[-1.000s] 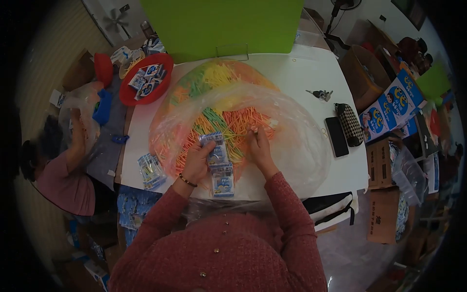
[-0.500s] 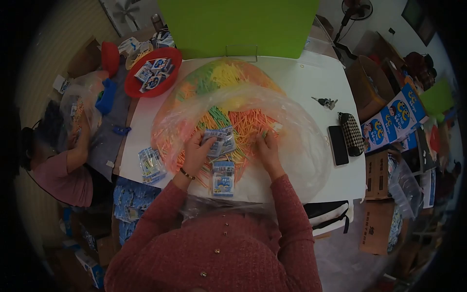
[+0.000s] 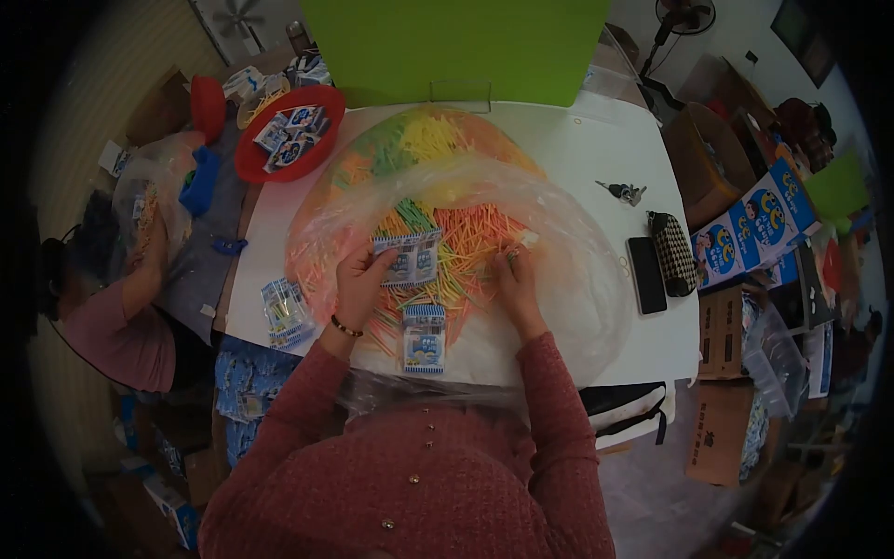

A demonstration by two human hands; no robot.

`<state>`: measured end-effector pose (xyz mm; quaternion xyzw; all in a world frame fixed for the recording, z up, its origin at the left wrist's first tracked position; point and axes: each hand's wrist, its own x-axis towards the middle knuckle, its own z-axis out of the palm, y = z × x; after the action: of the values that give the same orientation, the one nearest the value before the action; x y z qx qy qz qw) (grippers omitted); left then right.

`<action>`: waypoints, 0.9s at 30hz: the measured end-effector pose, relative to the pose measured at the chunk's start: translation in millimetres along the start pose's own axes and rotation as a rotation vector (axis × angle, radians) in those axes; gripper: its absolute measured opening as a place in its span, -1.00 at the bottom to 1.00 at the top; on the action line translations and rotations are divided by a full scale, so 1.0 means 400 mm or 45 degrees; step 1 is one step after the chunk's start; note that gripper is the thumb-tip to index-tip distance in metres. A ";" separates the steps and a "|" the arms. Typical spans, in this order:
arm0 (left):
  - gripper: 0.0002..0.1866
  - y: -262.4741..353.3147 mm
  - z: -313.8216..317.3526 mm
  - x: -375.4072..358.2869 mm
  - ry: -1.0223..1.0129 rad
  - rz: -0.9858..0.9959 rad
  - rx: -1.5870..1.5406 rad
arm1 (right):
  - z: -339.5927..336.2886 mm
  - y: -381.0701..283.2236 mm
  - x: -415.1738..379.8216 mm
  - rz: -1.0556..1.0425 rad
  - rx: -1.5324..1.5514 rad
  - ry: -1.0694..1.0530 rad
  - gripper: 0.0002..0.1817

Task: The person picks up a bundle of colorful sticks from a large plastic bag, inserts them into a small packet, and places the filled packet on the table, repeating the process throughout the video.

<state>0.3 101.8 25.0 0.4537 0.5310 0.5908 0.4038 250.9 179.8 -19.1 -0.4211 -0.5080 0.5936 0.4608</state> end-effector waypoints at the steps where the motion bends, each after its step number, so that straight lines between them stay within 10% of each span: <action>1: -0.82 -0.010 0.000 0.004 0.002 0.000 0.000 | 0.000 -0.022 0.003 -0.027 0.133 0.064 -0.88; 7: -0.80 0.021 0.043 0.001 -0.068 0.042 0.042 | 0.121 -0.157 -0.061 -0.163 0.430 -0.170 -0.90; 16: -0.76 -0.010 0.075 -0.026 -0.104 -0.519 -0.900 | 0.167 -0.128 -0.084 -0.163 0.320 -0.502 -0.88; 22: -0.88 -0.031 0.025 -0.099 -0.109 -0.196 -0.406 | 0.148 -0.189 -0.110 -0.185 0.900 -0.393 -0.87; 27: -0.86 0.004 0.038 -0.134 -0.107 -0.072 -0.279 | 0.177 -0.243 -0.118 -0.267 0.650 -0.458 -0.88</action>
<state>28.9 54.3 21.2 0.4161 0.4583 0.6143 0.4894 204.4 124.1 87.7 -0.1260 -0.4566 0.7160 0.5129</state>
